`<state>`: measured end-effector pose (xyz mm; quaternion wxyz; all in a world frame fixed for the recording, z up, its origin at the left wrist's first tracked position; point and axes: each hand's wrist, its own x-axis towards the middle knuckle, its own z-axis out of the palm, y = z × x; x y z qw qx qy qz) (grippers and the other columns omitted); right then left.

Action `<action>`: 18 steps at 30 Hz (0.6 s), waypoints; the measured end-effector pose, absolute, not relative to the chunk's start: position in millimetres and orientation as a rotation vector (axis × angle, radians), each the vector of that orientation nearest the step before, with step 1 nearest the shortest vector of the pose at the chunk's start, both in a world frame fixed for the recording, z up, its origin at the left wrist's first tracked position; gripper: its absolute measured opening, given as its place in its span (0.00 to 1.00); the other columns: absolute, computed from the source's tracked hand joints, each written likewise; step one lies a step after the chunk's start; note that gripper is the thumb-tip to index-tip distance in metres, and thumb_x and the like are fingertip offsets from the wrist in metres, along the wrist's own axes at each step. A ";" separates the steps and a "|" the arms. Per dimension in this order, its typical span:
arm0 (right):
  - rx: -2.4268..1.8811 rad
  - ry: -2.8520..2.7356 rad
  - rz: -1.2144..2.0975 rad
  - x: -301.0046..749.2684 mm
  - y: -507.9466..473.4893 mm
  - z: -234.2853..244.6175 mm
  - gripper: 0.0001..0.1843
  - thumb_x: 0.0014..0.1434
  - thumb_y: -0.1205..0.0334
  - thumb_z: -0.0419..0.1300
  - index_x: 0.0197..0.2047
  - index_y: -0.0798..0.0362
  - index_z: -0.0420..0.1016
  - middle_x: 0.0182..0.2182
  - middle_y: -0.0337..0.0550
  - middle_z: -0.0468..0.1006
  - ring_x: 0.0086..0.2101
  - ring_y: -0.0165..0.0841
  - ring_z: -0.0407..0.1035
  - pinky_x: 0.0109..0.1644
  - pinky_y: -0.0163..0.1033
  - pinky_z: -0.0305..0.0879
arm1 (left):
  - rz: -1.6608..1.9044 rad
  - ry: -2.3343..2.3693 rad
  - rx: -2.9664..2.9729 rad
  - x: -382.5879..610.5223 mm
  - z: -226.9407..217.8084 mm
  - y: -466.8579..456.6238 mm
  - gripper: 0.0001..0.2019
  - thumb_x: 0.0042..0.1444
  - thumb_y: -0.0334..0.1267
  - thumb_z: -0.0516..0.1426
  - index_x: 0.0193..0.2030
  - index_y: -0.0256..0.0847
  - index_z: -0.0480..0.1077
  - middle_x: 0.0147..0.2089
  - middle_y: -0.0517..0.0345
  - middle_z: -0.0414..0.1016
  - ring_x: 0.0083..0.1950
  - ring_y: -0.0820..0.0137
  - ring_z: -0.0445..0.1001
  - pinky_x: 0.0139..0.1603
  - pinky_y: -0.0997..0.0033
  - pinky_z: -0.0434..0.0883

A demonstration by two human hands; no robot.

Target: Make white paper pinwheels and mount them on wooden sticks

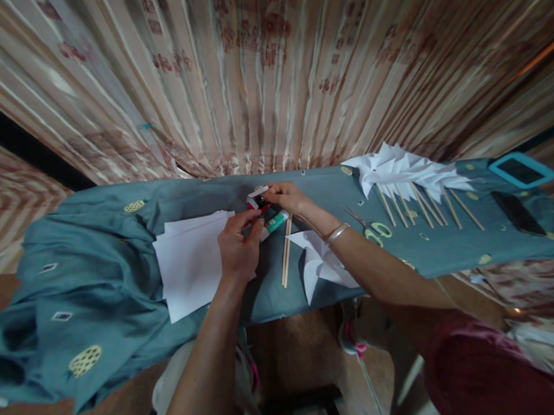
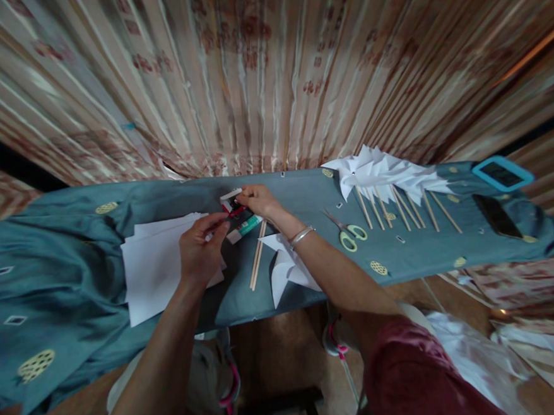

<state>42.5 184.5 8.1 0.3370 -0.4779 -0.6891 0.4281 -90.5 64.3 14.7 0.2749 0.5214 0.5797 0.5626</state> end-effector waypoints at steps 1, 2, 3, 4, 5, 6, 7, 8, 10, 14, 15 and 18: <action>-1.227 -1.786 1.150 42.8 184.1 8.9 0.16 0.54 0.60 0.62 0.18 0.54 0.67 0.30 0.40 0.75 0.35 0.30 0.69 0.43 0.35 0.64 | 1.513 1.540 1.388 -90.1 14.2 64.4 0.09 0.53 0.37 0.59 0.40 0.40 0.77 0.41 0.54 0.80 0.41 0.66 0.77 0.47 0.64 0.72; -1.203 -1.776 1.190 43.3 183.4 9.9 0.16 0.54 0.60 0.62 0.18 0.54 0.66 0.30 0.40 0.75 0.34 0.30 0.69 0.43 0.35 0.64 | 1.515 1.519 1.378 -89.7 13.9 64.5 0.10 0.53 0.37 0.59 0.41 0.40 0.77 0.41 0.54 0.80 0.41 0.66 0.77 0.48 0.64 0.73; -1.177 -1.765 1.229 43.8 182.2 11.2 0.16 0.55 0.59 0.62 0.18 0.54 0.67 0.31 0.41 0.75 0.35 0.30 0.69 0.44 0.36 0.64 | 1.520 1.497 1.370 -89.3 13.9 64.6 0.11 0.53 0.37 0.59 0.43 0.40 0.76 0.42 0.53 0.80 0.42 0.66 0.77 0.48 0.64 0.73; -1.154 -1.756 1.258 44.6 180.5 12.7 0.16 0.55 0.59 0.62 0.19 0.54 0.68 0.31 0.41 0.76 0.35 0.31 0.70 0.44 0.36 0.65 | 1.525 1.474 1.361 -88.9 14.0 64.7 0.12 0.54 0.36 0.58 0.44 0.40 0.76 0.43 0.53 0.80 0.43 0.66 0.77 0.48 0.65 0.73; -1.132 -1.748 1.284 45.7 178.2 14.5 0.15 0.55 0.58 0.62 0.19 0.54 0.69 0.33 0.42 0.76 0.36 0.31 0.70 0.45 0.36 0.65 | 1.527 1.454 1.351 -88.4 14.3 64.9 0.13 0.54 0.35 0.58 0.46 0.39 0.75 0.44 0.52 0.80 0.45 0.65 0.77 0.48 0.65 0.74; -1.112 -1.743 1.302 47.2 175.3 16.4 0.15 0.54 0.57 0.63 0.20 0.54 0.70 0.34 0.42 0.77 0.37 0.32 0.70 0.46 0.37 0.65 | 1.527 1.439 1.339 -87.8 14.6 65.0 0.13 0.54 0.35 0.57 0.47 0.39 0.75 0.46 0.51 0.80 0.46 0.65 0.77 0.48 0.65 0.74; -1.090 -1.734 1.321 49.1 171.7 18.5 0.14 0.54 0.56 0.63 0.21 0.54 0.72 0.36 0.43 0.77 0.38 0.32 0.71 0.48 0.37 0.65 | 1.525 1.425 1.326 -87.0 14.9 65.1 0.14 0.54 0.34 0.57 0.47 0.39 0.74 0.47 0.51 0.79 0.47 0.64 0.77 0.47 0.65 0.74; -1.067 -1.718 1.344 51.3 167.6 20.6 0.14 0.53 0.55 0.64 0.22 0.53 0.73 0.38 0.43 0.78 0.40 0.33 0.71 0.50 0.38 0.65 | 1.525 1.413 1.310 -86.1 15.3 65.2 0.14 0.54 0.34 0.56 0.48 0.39 0.74 0.49 0.50 0.79 0.47 0.64 0.77 0.47 0.64 0.75; -1.010 -1.647 1.420 56.5 157.8 24.9 0.14 0.50 0.53 0.67 0.22 0.53 0.74 0.42 0.44 0.78 0.46 0.35 0.71 0.55 0.40 0.62 | 1.534 1.373 1.270 -83.6 16.1 65.0 0.13 0.54 0.33 0.56 0.46 0.39 0.75 0.49 0.50 0.79 0.48 0.63 0.78 0.48 0.64 0.75; -0.955 -1.462 1.600 67.0 133.6 32.7 0.16 0.44 0.48 0.72 0.24 0.52 0.78 0.46 0.44 0.78 0.55 0.38 0.66 0.61 0.43 0.57 | 1.549 1.224 1.205 -76.4 17.7 62.8 0.11 0.52 0.34 0.58 0.43 0.40 0.76 0.43 0.54 0.81 0.45 0.65 0.79 0.48 0.65 0.75; -0.947 -1.430 1.638 69.1 127.5 34.2 0.17 0.43 0.47 0.72 0.24 0.51 0.78 0.46 0.44 0.79 0.56 0.38 0.66 0.61 0.42 0.56 | 1.543 1.194 1.192 -74.5 17.9 61.9 0.11 0.52 0.34 0.58 0.42 0.40 0.76 0.42 0.55 0.82 0.44 0.66 0.79 0.48 0.65 0.75; -0.937 -1.317 1.737 73.8 112.7 36.7 0.17 0.40 0.47 0.73 0.26 0.51 0.79 0.45 0.44 0.79 0.52 0.38 0.68 0.58 0.41 0.61 | 1.515 1.163 1.158 -69.4 17.6 59.8 0.09 0.51 0.35 0.60 0.39 0.40 0.77 0.39 0.56 0.82 0.40 0.67 0.80 0.46 0.66 0.76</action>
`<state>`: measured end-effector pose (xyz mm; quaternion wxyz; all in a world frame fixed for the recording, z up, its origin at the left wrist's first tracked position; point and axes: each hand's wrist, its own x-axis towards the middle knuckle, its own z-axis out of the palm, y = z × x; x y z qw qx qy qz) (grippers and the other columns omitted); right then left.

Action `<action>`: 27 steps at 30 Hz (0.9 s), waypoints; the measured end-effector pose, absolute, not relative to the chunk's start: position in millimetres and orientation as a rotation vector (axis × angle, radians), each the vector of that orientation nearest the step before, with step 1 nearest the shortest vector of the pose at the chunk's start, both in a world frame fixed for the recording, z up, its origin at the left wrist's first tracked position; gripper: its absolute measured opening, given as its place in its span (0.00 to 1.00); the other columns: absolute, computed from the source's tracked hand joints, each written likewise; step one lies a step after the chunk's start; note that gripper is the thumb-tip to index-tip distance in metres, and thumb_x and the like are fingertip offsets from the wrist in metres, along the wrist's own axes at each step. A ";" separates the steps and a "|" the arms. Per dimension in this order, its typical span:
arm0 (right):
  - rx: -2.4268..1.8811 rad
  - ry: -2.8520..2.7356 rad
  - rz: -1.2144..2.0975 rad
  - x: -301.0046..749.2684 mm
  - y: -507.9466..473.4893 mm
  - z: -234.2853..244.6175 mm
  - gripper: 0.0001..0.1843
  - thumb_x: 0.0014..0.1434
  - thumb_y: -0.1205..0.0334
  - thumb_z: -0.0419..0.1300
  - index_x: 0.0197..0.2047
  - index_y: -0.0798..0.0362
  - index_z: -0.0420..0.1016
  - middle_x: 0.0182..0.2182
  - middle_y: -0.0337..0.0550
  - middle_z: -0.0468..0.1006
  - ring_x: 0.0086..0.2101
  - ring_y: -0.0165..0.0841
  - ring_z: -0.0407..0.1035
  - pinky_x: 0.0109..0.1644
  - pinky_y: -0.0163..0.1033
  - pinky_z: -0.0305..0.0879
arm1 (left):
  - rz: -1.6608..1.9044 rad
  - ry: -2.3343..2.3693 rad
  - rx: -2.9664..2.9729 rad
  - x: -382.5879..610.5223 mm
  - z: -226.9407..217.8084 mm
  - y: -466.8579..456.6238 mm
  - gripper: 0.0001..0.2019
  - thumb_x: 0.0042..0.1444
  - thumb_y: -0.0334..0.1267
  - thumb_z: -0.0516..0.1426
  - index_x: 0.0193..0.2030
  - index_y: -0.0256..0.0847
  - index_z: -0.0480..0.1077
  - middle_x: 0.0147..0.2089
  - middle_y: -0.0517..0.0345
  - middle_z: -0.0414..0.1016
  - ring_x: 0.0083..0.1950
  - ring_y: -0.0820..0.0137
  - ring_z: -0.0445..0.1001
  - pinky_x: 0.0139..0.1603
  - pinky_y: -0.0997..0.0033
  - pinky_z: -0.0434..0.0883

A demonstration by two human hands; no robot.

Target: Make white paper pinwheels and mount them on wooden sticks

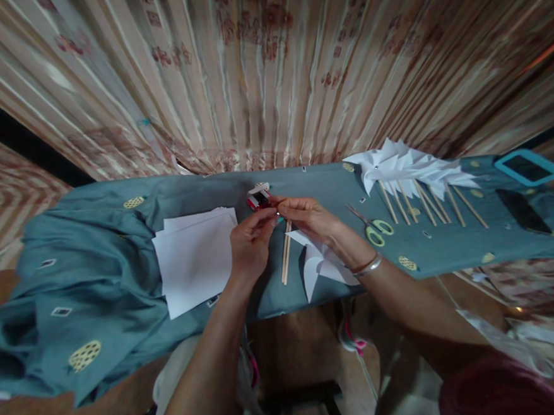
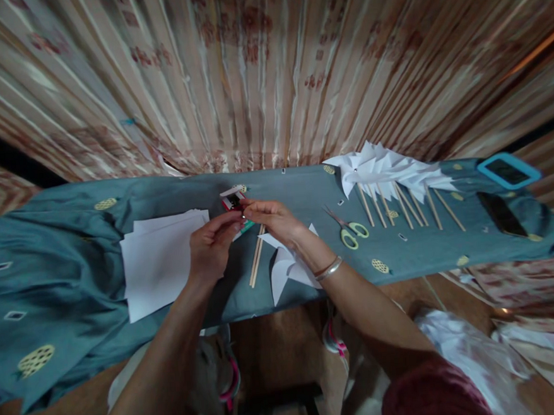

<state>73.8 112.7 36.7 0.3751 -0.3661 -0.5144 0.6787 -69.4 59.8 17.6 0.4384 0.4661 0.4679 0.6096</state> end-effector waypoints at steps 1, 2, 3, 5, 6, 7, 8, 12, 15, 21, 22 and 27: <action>-0.935 -1.274 1.768 74.8 109.3 36.8 0.18 0.39 0.48 0.74 0.27 0.51 0.80 0.45 0.44 0.79 0.50 0.37 0.69 0.56 0.40 0.62 | 1.508 1.168 1.155 -68.1 17.4 59.3 0.08 0.51 0.35 0.60 0.38 0.40 0.77 0.38 0.57 0.82 0.39 0.67 0.80 0.46 0.66 0.76; -0.930 -1.232 1.796 75.7 106.6 36.6 0.18 0.38 0.49 0.74 0.29 0.51 0.80 0.44 0.43 0.80 0.48 0.36 0.70 0.54 0.40 0.63 | 1.503 1.173 1.155 -67.0 17.1 59.1 0.08 0.50 0.35 0.60 0.38 0.40 0.77 0.37 0.57 0.82 0.39 0.67 0.80 0.45 0.66 0.76; -0.921 -1.194 1.822 76.5 104.7 36.3 0.17 0.38 0.50 0.75 0.30 0.50 0.81 0.44 0.43 0.80 0.45 0.34 0.71 0.53 0.39 0.64 | 1.504 1.178 1.159 -66.2 16.9 59.0 0.08 0.50 0.35 0.60 0.37 0.40 0.78 0.37 0.57 0.82 0.38 0.67 0.80 0.44 0.66 0.76; -0.902 -1.147 1.856 78.0 102.3 35.3 0.16 0.37 0.53 0.75 0.30 0.50 0.81 0.42 0.42 0.80 0.42 0.32 0.71 0.51 0.37 0.65 | 1.504 1.187 1.169 -65.0 16.9 59.1 0.08 0.49 0.35 0.61 0.36 0.40 0.78 0.37 0.57 0.82 0.38 0.67 0.80 0.43 0.67 0.76; -0.895 -1.135 1.865 78.7 101.5 34.6 0.16 0.38 0.53 0.75 0.30 0.50 0.81 0.42 0.42 0.80 0.41 0.32 0.71 0.50 0.37 0.65 | 1.501 1.192 1.174 -64.4 17.0 59.2 0.08 0.48 0.35 0.61 0.36 0.40 0.78 0.36 0.57 0.82 0.37 0.68 0.80 0.42 0.67 0.76; -0.893 -1.128 1.869 79.4 100.8 33.9 0.16 0.37 0.53 0.75 0.30 0.50 0.81 0.42 0.42 0.80 0.41 0.32 0.71 0.50 0.37 0.66 | 1.493 1.200 1.180 -63.8 17.3 59.3 0.08 0.48 0.36 0.62 0.35 0.40 0.78 0.36 0.57 0.82 0.36 0.68 0.79 0.40 0.68 0.76; -0.895 -1.125 1.867 80.2 100.1 32.9 0.16 0.37 0.53 0.75 0.30 0.51 0.81 0.43 0.42 0.80 0.41 0.33 0.71 0.50 0.38 0.66 | 1.485 1.213 1.186 -63.1 17.5 59.5 0.07 0.47 0.36 0.62 0.35 0.40 0.78 0.35 0.58 0.82 0.34 0.68 0.79 0.39 0.68 0.76; -0.899 -1.104 1.836 84.6 97.1 27.0 0.17 0.38 0.52 0.75 0.30 0.51 0.81 0.47 0.44 0.79 0.41 0.33 0.71 0.51 0.40 0.66 | 1.478 1.263 1.226 -58.8 17.9 60.3 0.06 0.46 0.38 0.62 0.31 0.41 0.78 0.32 0.58 0.82 0.31 0.68 0.78 0.36 0.69 0.75; -0.878 -1.084 1.827 89.5 94.4 22.6 0.15 0.39 0.52 0.74 0.28 0.51 0.79 0.47 0.44 0.79 0.42 0.33 0.71 0.54 0.41 0.64 | 1.464 1.253 1.271 -55.1 17.2 61.0 0.06 0.46 0.39 0.62 0.30 0.41 0.78 0.30 0.59 0.81 0.29 0.69 0.77 0.34 0.70 0.75; -0.894 -1.169 1.748 101.9 88.0 22.3 0.16 0.41 0.48 0.74 0.27 0.50 0.79 0.39 0.43 0.80 0.54 0.38 0.67 0.63 0.44 0.56 | 1.364 1.213 1.339 -48.9 16.7 60.0 0.04 0.47 0.38 0.62 0.28 0.42 0.77 0.27 0.60 0.79 0.28 0.69 0.76 0.31 0.71 0.73; -0.905 -1.171 1.738 104.3 86.5 22.6 0.16 0.41 0.48 0.74 0.27 0.50 0.80 0.40 0.43 0.80 0.54 0.37 0.67 0.63 0.44 0.56 | 1.342 1.209 1.345 -47.8 17.0 59.5 0.04 0.48 0.38 0.62 0.27 0.42 0.77 0.27 0.60 0.79 0.28 0.69 0.76 0.31 0.71 0.72; -0.938 -1.193 1.696 117.5 79.5 24.8 0.14 0.41 0.52 0.74 0.31 0.49 0.82 0.40 0.41 0.82 0.44 0.33 0.73 0.56 0.42 0.64 | 1.260 1.228 1.348 -40.9 19.2 57.5 0.04 0.48 0.38 0.62 0.28 0.42 0.77 0.25 0.61 0.78 0.26 0.70 0.76 0.30 0.71 0.72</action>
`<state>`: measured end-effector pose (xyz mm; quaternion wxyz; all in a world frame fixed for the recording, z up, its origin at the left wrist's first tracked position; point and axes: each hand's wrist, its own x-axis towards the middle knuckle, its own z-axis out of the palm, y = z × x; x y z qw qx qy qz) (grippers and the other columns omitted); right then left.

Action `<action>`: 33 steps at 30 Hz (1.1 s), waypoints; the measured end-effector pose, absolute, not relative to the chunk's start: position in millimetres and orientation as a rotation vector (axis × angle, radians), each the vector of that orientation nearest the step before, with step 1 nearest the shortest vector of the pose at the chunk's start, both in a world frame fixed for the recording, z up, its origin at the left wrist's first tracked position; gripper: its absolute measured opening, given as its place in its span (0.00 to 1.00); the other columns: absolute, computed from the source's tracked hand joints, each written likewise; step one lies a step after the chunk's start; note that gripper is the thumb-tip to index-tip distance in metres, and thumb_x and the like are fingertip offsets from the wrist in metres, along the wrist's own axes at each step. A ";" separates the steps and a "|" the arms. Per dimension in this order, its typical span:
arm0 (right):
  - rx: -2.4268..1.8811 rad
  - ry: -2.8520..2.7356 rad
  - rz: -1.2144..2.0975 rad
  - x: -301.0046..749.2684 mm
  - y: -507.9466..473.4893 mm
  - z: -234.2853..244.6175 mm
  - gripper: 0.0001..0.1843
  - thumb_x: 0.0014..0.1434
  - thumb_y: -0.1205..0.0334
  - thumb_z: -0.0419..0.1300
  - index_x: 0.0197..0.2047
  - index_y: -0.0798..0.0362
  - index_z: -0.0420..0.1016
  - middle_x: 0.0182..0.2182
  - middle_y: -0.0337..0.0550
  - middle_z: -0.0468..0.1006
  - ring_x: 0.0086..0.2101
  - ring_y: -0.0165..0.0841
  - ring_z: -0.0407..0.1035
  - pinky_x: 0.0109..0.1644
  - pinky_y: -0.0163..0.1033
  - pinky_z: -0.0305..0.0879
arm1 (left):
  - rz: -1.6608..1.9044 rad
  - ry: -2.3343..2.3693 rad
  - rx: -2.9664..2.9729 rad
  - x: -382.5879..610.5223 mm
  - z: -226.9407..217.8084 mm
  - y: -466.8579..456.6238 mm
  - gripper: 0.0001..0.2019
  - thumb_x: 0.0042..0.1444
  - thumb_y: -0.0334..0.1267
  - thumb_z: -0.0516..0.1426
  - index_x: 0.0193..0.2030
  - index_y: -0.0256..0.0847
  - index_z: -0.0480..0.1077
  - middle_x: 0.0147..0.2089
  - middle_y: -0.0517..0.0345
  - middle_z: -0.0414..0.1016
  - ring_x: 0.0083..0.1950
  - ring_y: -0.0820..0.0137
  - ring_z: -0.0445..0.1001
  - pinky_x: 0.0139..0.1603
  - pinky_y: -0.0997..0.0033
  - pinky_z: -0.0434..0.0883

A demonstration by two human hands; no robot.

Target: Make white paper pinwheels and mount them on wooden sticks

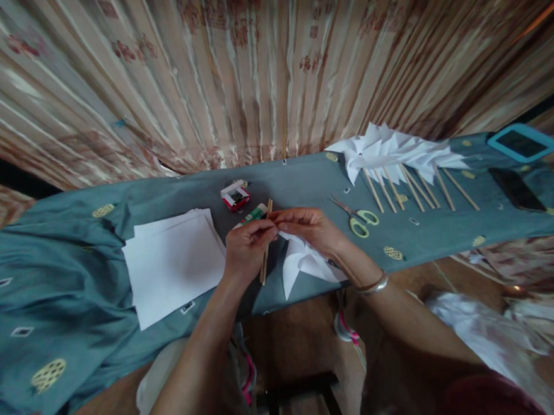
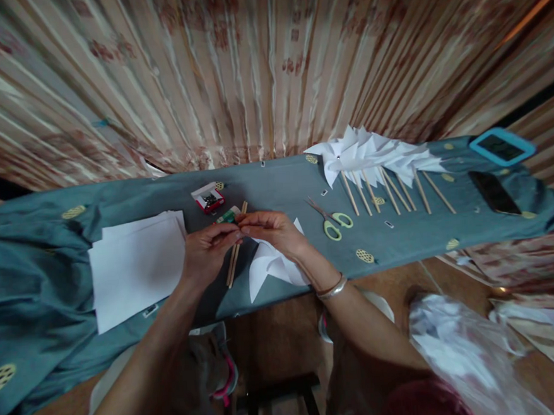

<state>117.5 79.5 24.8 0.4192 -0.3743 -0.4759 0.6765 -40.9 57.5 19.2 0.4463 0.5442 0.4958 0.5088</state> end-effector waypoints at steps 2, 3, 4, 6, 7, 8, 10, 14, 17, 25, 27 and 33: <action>-0.963 -1.246 1.644 122.6 77.5 27.6 0.14 0.42 0.53 0.74 0.32 0.49 0.83 0.39 0.41 0.82 0.40 0.32 0.74 0.53 0.42 0.67 | 1.263 1.228 1.330 -37.6 19.8 56.9 0.03 0.47 0.37 0.62 0.28 0.42 0.77 0.24 0.62 0.78 0.26 0.70 0.76 0.31 0.71 0.73; -0.975 -1.282 1.610 124.7 76.7 29.4 0.13 0.43 0.53 0.73 0.32 0.49 0.83 0.38 0.41 0.83 0.39 0.32 0.74 0.51 0.41 0.67 | 1.269 1.222 1.320 -36.1 20.0 56.6 0.03 0.47 0.38 0.62 0.27 0.42 0.77 0.24 0.62 0.78 0.26 0.70 0.76 0.31 0.71 0.73; -0.985 -1.316 1.575 126.6 76.0 31.5 0.11 0.44 0.54 0.73 0.31 0.49 0.83 0.37 0.41 0.83 0.39 0.32 0.74 0.50 0.41 0.68 | 1.273 1.213 1.311 -34.6 20.2 56.4 0.03 0.47 0.38 0.62 0.27 0.42 0.77 0.24 0.62 0.78 0.26 0.70 0.76 0.31 0.71 0.73; -0.996 -1.363 1.519 129.6 74.9 35.3 0.09 0.44 0.56 0.72 0.30 0.49 0.83 0.36 0.42 0.83 0.37 0.32 0.74 0.47 0.40 0.69 | 1.261 1.192 1.299 -32.2 20.5 56.0 0.04 0.47 0.39 0.63 0.27 0.42 0.77 0.24 0.62 0.78 0.26 0.70 0.76 0.31 0.71 0.74; -1.004 -1.373 1.500 130.8 74.3 36.8 0.08 0.44 0.57 0.72 0.29 0.49 0.83 0.35 0.41 0.83 0.36 0.32 0.74 0.45 0.39 0.70 | 1.250 1.187 1.298 -31.3 20.4 56.0 0.04 0.46 0.39 0.63 0.27 0.42 0.77 0.25 0.62 0.78 0.26 0.70 0.76 0.31 0.71 0.74; -1.016 -1.378 1.484 131.8 73.7 37.9 0.07 0.44 0.58 0.72 0.28 0.49 0.83 0.34 0.41 0.83 0.35 0.31 0.74 0.43 0.39 0.70 | 1.241 1.182 1.299 -30.4 20.2 56.0 0.04 0.46 0.39 0.63 0.27 0.42 0.77 0.25 0.61 0.78 0.27 0.70 0.76 0.31 0.71 0.74; -1.051 -1.386 1.454 133.8 72.5 38.6 0.06 0.44 0.59 0.72 0.28 0.50 0.83 0.32 0.41 0.82 0.32 0.30 0.73 0.39 0.38 0.69 | 1.234 1.167 1.296 -28.9 18.8 55.9 0.05 0.46 0.40 0.63 0.27 0.42 0.77 0.25 0.60 0.78 0.27 0.69 0.76 0.31 0.71 0.74; -1.109 -1.393 1.434 139.4 69.4 36.1 0.08 0.43 0.59 0.72 0.28 0.51 0.82 0.29 0.40 0.81 0.29 0.30 0.72 0.35 0.37 0.68 | 1.217 1.134 1.242 -25.0 14.1 53.8 0.06 0.46 0.39 0.63 0.30 0.41 0.78 0.27 0.59 0.79 0.29 0.67 0.77 0.33 0.68 0.75; -1.124 -1.375 1.460 144.6 66.9 34.2 0.09 0.43 0.57 0.72 0.28 0.51 0.81 0.27 0.39 0.81 0.28 0.29 0.71 0.33 0.37 0.68 | 1.206 1.114 1.231 -21.4 11.2 50.5 0.06 0.45 0.38 0.64 0.32 0.41 0.79 0.30 0.58 0.81 0.31 0.67 0.78 0.36 0.68 0.76; -1.175 -1.375 1.476 155.4 61.0 35.5 0.11 0.42 0.57 0.72 0.29 0.53 0.81 0.26 0.38 0.80 0.27 0.28 0.70 0.33 0.35 0.67 | 1.121 1.089 1.189 -15.2 15.9 43.3 0.09 0.45 0.39 0.65 0.33 0.39 0.79 0.35 0.55 0.82 0.36 0.66 0.80 0.43 0.66 0.76; -1.177 -1.350 1.479 156.4 59.3 34.6 0.12 0.42 0.56 0.72 0.28 0.53 0.80 0.26 0.38 0.79 0.27 0.28 0.70 0.33 0.35 0.67 | 1.095 1.078 1.121 -12.9 20.8 40.8 0.11 0.44 0.40 0.66 0.34 0.38 0.79 0.36 0.54 0.83 0.36 0.66 0.80 0.45 0.65 0.76; -1.154 -1.314 1.470 165.1 59.6 34.0 0.14 0.42 0.52 0.72 0.28 0.52 0.80 0.27 0.39 0.80 0.28 0.29 0.70 0.34 0.37 0.68 | 1.056 1.104 1.042 -11.0 27.9 38.0 0.18 0.46 0.45 0.65 0.42 0.36 0.78 0.40 0.50 0.83 0.37 0.65 0.80 0.45 0.63 0.76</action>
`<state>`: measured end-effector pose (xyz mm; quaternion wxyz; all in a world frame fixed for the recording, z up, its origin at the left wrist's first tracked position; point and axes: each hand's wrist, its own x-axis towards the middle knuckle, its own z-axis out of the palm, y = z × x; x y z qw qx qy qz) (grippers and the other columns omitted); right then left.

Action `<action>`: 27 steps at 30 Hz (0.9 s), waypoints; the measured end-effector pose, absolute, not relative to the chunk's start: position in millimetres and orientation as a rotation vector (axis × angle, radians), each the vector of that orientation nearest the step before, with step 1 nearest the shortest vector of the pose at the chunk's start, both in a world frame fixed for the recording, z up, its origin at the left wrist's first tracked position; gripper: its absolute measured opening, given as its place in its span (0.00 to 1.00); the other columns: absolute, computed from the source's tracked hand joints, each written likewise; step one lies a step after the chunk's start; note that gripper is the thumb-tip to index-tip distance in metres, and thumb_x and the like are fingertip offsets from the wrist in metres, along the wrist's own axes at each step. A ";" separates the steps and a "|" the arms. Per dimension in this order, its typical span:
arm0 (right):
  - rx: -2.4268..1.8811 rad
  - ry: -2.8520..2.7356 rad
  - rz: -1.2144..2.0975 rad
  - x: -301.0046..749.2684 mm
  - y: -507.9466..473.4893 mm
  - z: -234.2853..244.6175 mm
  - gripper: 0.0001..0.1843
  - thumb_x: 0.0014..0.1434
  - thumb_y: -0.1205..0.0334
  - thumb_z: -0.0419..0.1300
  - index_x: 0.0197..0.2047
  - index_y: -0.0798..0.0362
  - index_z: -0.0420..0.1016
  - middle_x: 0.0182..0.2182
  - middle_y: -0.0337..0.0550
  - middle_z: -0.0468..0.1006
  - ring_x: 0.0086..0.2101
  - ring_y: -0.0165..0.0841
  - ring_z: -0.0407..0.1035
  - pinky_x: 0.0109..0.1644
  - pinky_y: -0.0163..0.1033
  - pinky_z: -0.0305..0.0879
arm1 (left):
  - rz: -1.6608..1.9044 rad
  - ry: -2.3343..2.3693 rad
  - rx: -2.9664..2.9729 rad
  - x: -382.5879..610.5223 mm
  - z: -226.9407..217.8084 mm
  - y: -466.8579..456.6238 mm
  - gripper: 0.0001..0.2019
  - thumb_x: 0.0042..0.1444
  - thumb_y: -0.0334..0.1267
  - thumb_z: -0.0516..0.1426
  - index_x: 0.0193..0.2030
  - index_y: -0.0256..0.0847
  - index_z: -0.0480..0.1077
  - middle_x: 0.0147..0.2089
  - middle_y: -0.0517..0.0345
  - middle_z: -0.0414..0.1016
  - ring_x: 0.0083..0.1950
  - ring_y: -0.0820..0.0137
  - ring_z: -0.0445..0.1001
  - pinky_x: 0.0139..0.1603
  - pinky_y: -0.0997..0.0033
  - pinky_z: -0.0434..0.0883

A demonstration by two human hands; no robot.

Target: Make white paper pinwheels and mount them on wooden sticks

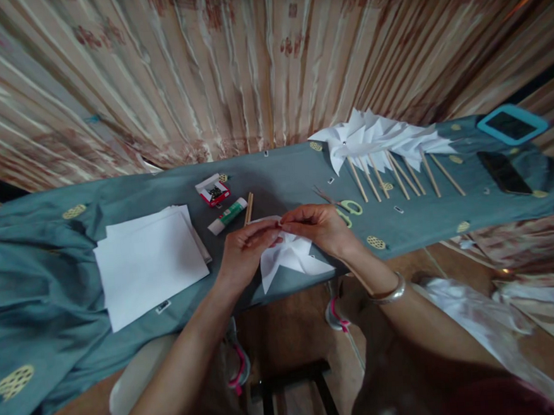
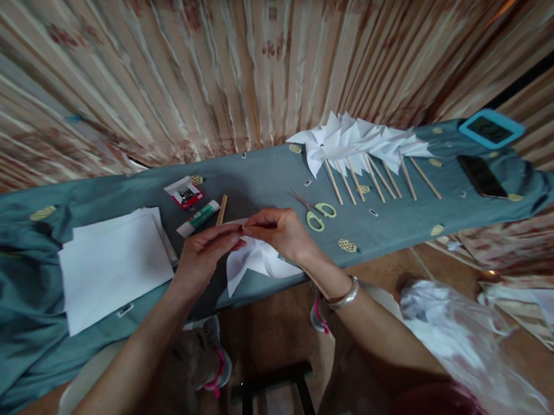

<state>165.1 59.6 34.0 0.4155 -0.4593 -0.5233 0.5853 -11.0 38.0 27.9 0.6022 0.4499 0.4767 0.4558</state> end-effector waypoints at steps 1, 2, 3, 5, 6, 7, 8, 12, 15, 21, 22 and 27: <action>-1.159 -1.304 1.439 169.1 61.4 34.1 0.14 0.42 0.52 0.73 0.28 0.52 0.80 0.28 0.39 0.80 0.28 0.29 0.70 0.35 0.37 0.68 | 1.060 1.144 1.096 -13.5 27.2 38.7 0.19 0.48 0.46 0.64 0.43 0.36 0.77 0.40 0.50 0.82 0.37 0.64 0.80 0.45 0.63 0.76; -1.168 -1.289 1.399 173.7 63.5 33.8 0.13 0.41 0.52 0.73 0.27 0.52 0.80 0.29 0.40 0.81 0.29 0.30 0.71 0.35 0.38 0.68 | 1.066 1.197 1.173 -17.0 26.1 39.5 0.19 0.49 0.47 0.63 0.44 0.36 0.77 0.40 0.50 0.82 0.38 0.63 0.80 0.44 0.63 0.76; -1.178 -1.272 1.356 178.9 65.9 33.1 0.13 0.40 0.53 0.73 0.26 0.51 0.80 0.29 0.40 0.81 0.30 0.30 0.71 0.36 0.38 0.68 | 1.063 1.273 1.303 -21.2 25.0 40.1 0.18 0.51 0.48 0.61 0.44 0.37 0.77 0.40 0.50 0.82 0.39 0.63 0.80 0.44 0.63 0.76; -1.214 -1.266 1.289 189.8 70.5 30.0 0.12 0.39 0.54 0.73 0.24 0.51 0.79 0.30 0.41 0.81 0.33 0.32 0.73 0.40 0.40 0.69 | 0.978 1.427 1.643 -29.7 23.1 40.1 0.16 0.53 0.46 0.59 0.43 0.38 0.77 0.43 0.49 0.81 0.43 0.62 0.79 0.48 0.61 0.74; -1.237 -1.274 1.271 194.9 72.4 27.7 0.12 0.38 0.54 0.74 0.23 0.51 0.79 0.31 0.42 0.81 0.35 0.34 0.73 0.42 0.41 0.69 | 0.922 1.473 1.773 -33.2 22.4 39.2 0.15 0.54 0.45 0.58 0.43 0.39 0.77 0.43 0.49 0.81 0.43 0.61 0.79 0.48 0.61 0.73; -1.257 -1.285 1.265 199.6 73.7 25.3 0.13 0.37 0.54 0.74 0.22 0.51 0.78 0.32 0.42 0.82 0.37 0.35 0.74 0.45 0.42 0.68 | 0.855 1.502 1.868 -35.9 21.9 37.7 0.14 0.55 0.45 0.57 0.43 0.39 0.76 0.42 0.50 0.81 0.42 0.61 0.79 0.47 0.61 0.73; -1.273 -1.296 1.264 203.8 74.4 22.9 0.13 0.36 0.54 0.74 0.22 0.51 0.78 0.33 0.43 0.82 0.39 0.36 0.74 0.47 0.43 0.68 | 0.792 1.513 1.929 -37.5 21.5 35.9 0.14 0.56 0.45 0.56 0.43 0.40 0.76 0.41 0.50 0.81 0.41 0.62 0.78 0.46 0.62 0.73; -1.326 -1.343 1.263 216.5 72.0 16.6 0.14 0.36 0.53 0.73 0.23 0.52 0.78 0.37 0.45 0.82 0.41 0.37 0.75 0.50 0.44 0.68 | 0.659 1.509 1.949 -35.7 21.5 28.0 0.19 0.59 0.47 0.54 0.52 0.38 0.72 0.41 0.50 0.82 0.42 0.61 0.79 0.46 0.62 0.74; -1.402 -1.409 1.184 225.3 66.6 15.3 0.12 0.40 0.54 0.71 0.24 0.52 0.79 0.36 0.45 0.82 0.37 0.36 0.74 0.46 0.43 0.68 | 0.619 1.498 1.928 -31.9 23.2 25.3 0.26 0.59 0.49 0.54 0.60 0.36 0.66 0.45 0.47 0.81 0.45 0.59 0.80 0.49 0.59 0.73; -1.558 -1.579 1.262 241.8 55.4 13.6 0.10 0.42 0.55 0.68 0.25 0.54 0.79 0.23 0.40 0.78 0.24 0.30 0.68 0.31 0.37 0.64 | 0.566 1.455 1.882 -25.1 29.8 25.6 0.32 0.57 0.50 0.55 0.65 0.35 0.58 0.48 0.46 0.80 0.47 0.56 0.80 0.49 0.56 0.73; -1.543 -1.576 1.322 242.7 54.1 13.7 0.11 0.42 0.55 0.69 0.25 0.54 0.78 0.22 0.39 0.78 0.24 0.30 0.67 0.30 0.37 0.63 | 0.572 1.446 1.852 -23.6 30.7 25.8 0.34 0.57 0.51 0.55 0.66 0.34 0.57 0.48 0.45 0.80 0.47 0.56 0.80 0.49 0.55 0.73; -1.423 -1.445 1.585 238.5 50.0 16.2 0.13 0.38 0.55 0.72 0.24 0.54 0.78 0.22 0.38 0.77 0.24 0.27 0.66 0.31 0.35 0.62 | 0.693 1.396 1.589 -16.8 27.4 26.7 0.42 0.53 0.52 0.59 0.69 0.35 0.50 0.49 0.44 0.79 0.49 0.56 0.79 0.53 0.54 0.72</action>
